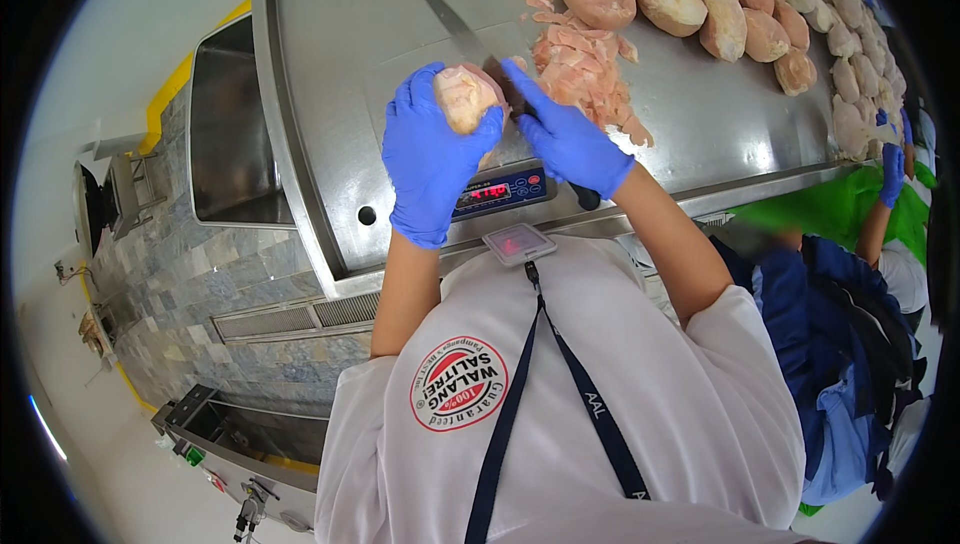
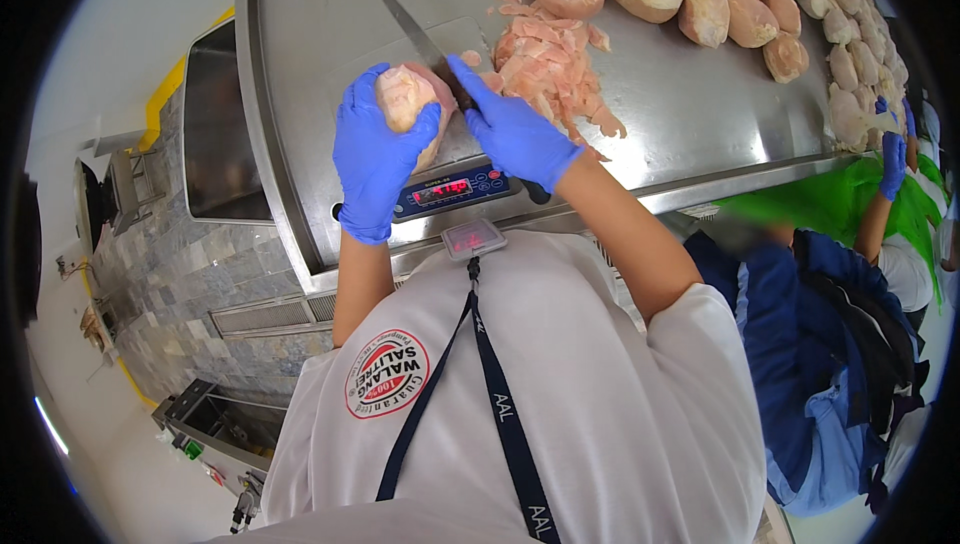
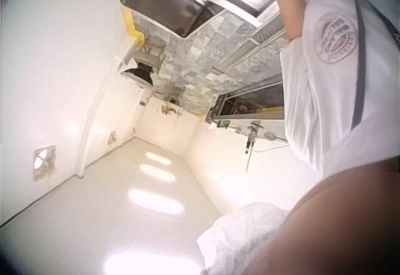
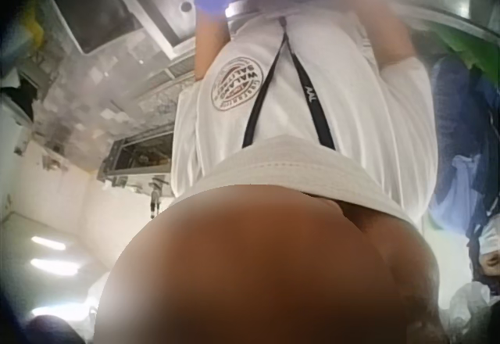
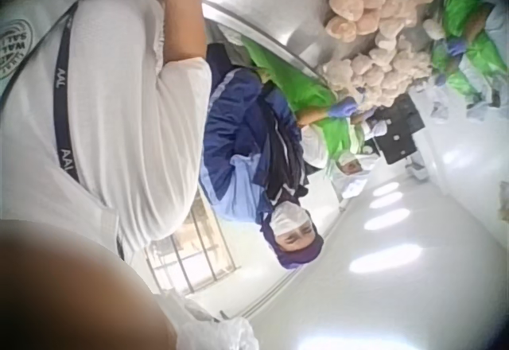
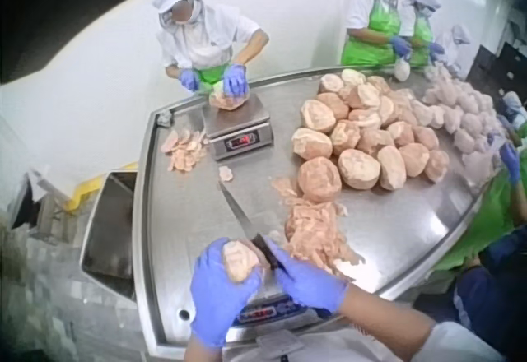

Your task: The person trims fat and connective tissue from raw meat pieces using a knife on a digital scale. They repeatedly weigh each piece, trim it, and place the trimmed portions aside while coworkers handle other items nearby.

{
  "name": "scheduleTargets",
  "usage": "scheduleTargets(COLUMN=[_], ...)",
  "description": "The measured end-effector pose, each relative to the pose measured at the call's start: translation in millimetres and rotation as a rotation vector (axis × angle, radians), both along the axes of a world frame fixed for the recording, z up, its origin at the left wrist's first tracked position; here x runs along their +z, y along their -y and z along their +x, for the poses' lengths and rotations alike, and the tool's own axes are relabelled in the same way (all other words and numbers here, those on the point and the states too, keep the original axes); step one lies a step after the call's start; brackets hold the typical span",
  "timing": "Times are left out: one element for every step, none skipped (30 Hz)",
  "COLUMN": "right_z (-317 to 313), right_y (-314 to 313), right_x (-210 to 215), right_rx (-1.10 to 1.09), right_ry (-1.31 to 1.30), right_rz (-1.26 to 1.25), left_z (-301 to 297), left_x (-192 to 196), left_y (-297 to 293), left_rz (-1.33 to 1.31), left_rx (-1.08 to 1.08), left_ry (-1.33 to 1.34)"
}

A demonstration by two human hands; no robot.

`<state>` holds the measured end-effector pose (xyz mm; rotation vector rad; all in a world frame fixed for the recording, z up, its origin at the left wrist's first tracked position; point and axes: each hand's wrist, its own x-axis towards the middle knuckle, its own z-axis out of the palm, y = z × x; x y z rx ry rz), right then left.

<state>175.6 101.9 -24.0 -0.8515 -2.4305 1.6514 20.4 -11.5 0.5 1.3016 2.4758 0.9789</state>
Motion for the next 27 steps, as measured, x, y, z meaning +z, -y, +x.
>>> scheduleTargets(right_z=[9,16,23,31,35,40,40,37,34,24,16,7,-3,-12,-14,-22,-25,-22,-16,-11,-6,2,8,10,11,12,9], right_y=[0,2,6,11,14,17,22,25,28,27,24,18,8,5,1,-5,-9,-5,3,7,18,35,45,45,43,41,37], right_x=[4,9,21,38,43,47,41,39,39,41,42,30,9,9,16,43,59,46,16,-7,-17,-22,-23,-22,-21,-21,-21], right_rx=[-0.008,-0.016,0.006,0.023,0.03,0.038,0.045,0.04,0.033,0.018,-0.007,-0.013,-0.015,-0.014,0.001,0.021,0.037,0.023,0.005,-0.012,-0.02,-0.026,-0.035,-0.021,-0.012,-0.002,-0.045], right_ry=[-0.042,-0.084,-0.088,-0.089,-0.083,-0.078,-0.067,-0.059,-0.05,-0.05,-0.049,-0.076,-0.105,-0.133,-0.02,0.094,0.205,0.112,0.02,-0.071,-0.078,-0.083,-0.085,-0.025,0.034,0.092,0.077], right_rz=[0.103,0.206,0.228,0.25,0.273,0.295,0.313,0.297,0.283,0.233,0.188,0.203,0.22,0.238,0.095,-0.047,-0.189,-0.063,0.062,0.19,0.223,0.253,0.283,0.227,0.17,0.112,0.069], left_z=[0,-1,0,1,1,0,1,2,4,5,5,5,6,7,8,7,7,7,7,7,6,5,4,1,-1,-1,0], left_x=[-1,-2,-3,-3,-2,-2,-2,0,3,3,3,1,0,-1,-1,-2,-2,-1,-1,-1,-2,-3,-5,-7,-7,-6,-6], left_y=[-1,-1,-1,-2,-3,-2,-2,-4,-6,-5,-5,-5,-6,-6,-6,-5,-6,-7,-7,-8,-8,-6,-5,-4,-4,-5,-6], left_rz=[0.001,0.0,-0.002,-0.005,-0.004,-0.003,-0.004,-0.022,-0.039,-0.06,-0.055,-0.05,-0.044,-0.044,-0.044,-0.042,-0.043,-0.044,-0.047,-0.041,-0.037,-0.035,-0.026,-0.017,-0.009,-0.002,0.005], left_rx=[0.02,0.029,0.038,0.042,0.036,0.032,0.029,0.02,0.013,0.01,0.006,0.002,0.002,0.006,0.009,0.018,0.02,0.022,0.02,0.017,0.015,0.015,0.005,-0.006,-0.022,-0.033,-0.045], left_ry=[-0.018,-0.023,-0.028,-0.03,-0.027,-0.022,-0.019,-0.032,-0.045,-0.062,-0.072,-0.082,-0.094,-0.103,-0.112,-0.12,-0.12,-0.12,-0.118,-0.111,-0.108,-0.101,-0.092,-0.084,-0.076,-0.072,-0.069])
